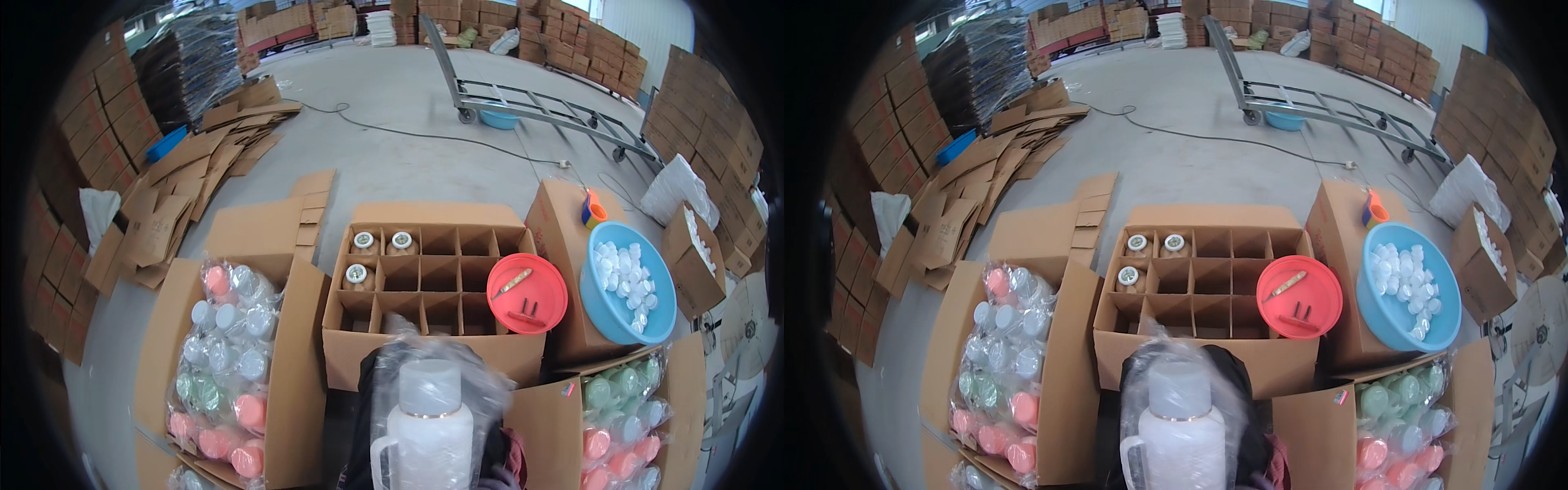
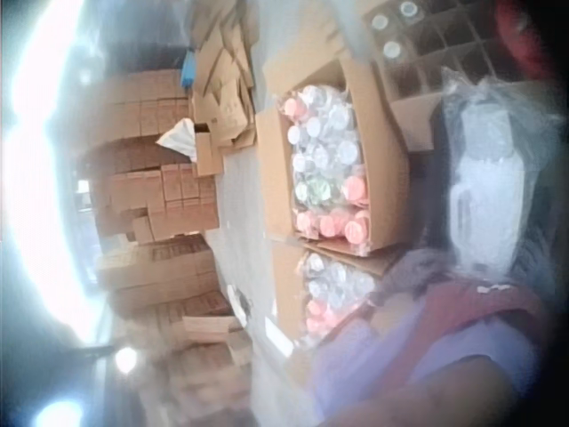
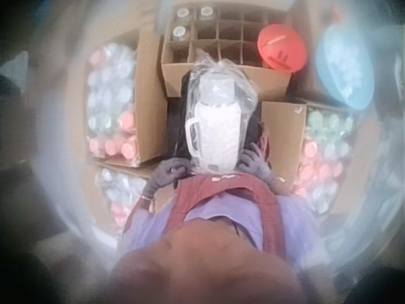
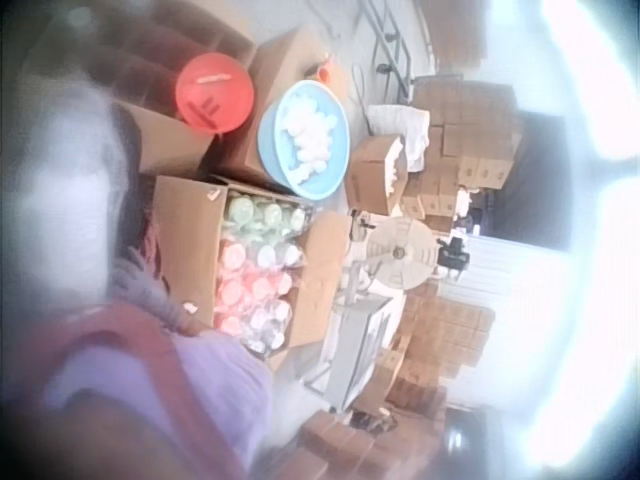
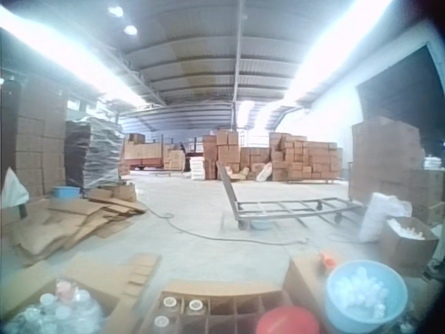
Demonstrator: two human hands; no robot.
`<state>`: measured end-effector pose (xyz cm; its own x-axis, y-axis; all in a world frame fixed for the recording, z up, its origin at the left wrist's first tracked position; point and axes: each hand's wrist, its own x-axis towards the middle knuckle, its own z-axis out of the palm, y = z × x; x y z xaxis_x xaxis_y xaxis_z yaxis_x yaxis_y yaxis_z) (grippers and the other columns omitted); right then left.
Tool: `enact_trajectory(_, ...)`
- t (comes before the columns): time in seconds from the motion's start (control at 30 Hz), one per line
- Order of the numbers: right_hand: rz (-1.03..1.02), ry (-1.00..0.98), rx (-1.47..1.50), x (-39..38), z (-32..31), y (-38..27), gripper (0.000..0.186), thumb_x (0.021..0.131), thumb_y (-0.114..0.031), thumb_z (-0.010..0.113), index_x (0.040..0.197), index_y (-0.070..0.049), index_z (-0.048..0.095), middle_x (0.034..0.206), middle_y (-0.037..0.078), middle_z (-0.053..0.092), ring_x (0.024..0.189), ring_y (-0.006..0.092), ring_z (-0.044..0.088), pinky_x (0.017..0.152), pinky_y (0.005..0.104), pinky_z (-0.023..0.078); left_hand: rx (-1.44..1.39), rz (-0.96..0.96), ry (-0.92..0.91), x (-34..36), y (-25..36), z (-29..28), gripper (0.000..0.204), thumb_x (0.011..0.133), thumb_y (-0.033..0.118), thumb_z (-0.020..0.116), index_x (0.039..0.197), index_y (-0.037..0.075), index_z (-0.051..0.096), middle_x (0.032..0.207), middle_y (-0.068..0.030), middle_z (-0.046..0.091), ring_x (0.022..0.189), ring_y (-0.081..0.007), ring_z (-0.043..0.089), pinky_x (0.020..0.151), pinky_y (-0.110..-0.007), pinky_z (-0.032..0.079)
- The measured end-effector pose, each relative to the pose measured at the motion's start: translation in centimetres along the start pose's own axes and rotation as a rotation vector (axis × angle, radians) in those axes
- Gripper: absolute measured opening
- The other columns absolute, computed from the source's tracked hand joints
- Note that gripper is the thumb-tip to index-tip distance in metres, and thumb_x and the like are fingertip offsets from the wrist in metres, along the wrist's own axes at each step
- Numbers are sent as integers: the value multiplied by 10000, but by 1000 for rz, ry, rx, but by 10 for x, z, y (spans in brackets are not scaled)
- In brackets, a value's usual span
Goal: The person sits on the floor in a warehouse and repeatedly packs white thermos bottles into a cardboard box. They open each bottle, place a small white cap into the opening, close the lid, wrap the bottle in a plastic bag, and place it into a compartment in the box.
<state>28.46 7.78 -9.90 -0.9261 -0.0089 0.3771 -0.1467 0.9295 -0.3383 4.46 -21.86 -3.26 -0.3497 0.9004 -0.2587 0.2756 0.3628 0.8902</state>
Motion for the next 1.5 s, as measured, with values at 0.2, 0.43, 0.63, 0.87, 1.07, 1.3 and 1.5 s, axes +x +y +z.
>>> enact_trajectory(0.2,-209,-138,20,-27,10,9,199,748,-218,635,936,-154,647,1099,128,613,1068,325,583,935,489,486,-64,-115,336,89,73,-30,335,938,139,638,1235,-2,572,975,-91,705,877,-237,656,818,-368,531)
enact_trajectory(0.43,142,-123,571,16,9,9,210,802,-157,654,997,-81,680,1012,151,665,922,357,645,854,453,520,-1053,-269,409,24,-22,-46,326,920,138,631,1219,28,563,1037,-111,686,971,-272,653,904,-391,522)
enact_trajectory(0.63,53,59,743,315,4,22,493,875,-184,558,1323,22,573,1353,232,567,1247,398,530,1063,416,421,-1720,90,776,63,-61,-88,269,917,120,621,1175,48,590,1080,-120,666,1058,-292,644,976,-439,511)
enact_trajectory(0.87,-152,-11,454,448,109,48,275,891,-110,616,1161,-59,615,1142,168,631,1056,362,604,913,435,486,-1194,281,1526,236,-161,-234,204,875,45,620,1077,68,610,932,-88,661,851,-229,672,679,-370,566)
enact_trajectory(1.07,-221,-300,393,389,106,23,231,873,-152,631,1078,-48,650,1153,185,624,1048,391,588,910,455,485,-735,-173,1417,320,-241,-271,259,806,170,711,999,23,621,768,-40,617,691,-110,558,562,-303,447)
enact_trajectory(1.3,-203,-426,321,402,100,20,251,885,-200,639,1099,-69,642,1105,158,623,1012,363,584,893,466,479,-362,-194,800,268,-183,-302,292,886,303,630,847,19,686,752,-69,673,712,-167,622,658,-362,489)
enact_trajectory(1.5,-308,-467,262,408,110,6,292,909,-221,620,1168,-87,639,1098,116,634,1026,314,594,907,449,472,478,-307,1564,206,-271,-410,376,864,360,671,960,-2,709,800,-136,715,770,-258,694,742,-397,541)
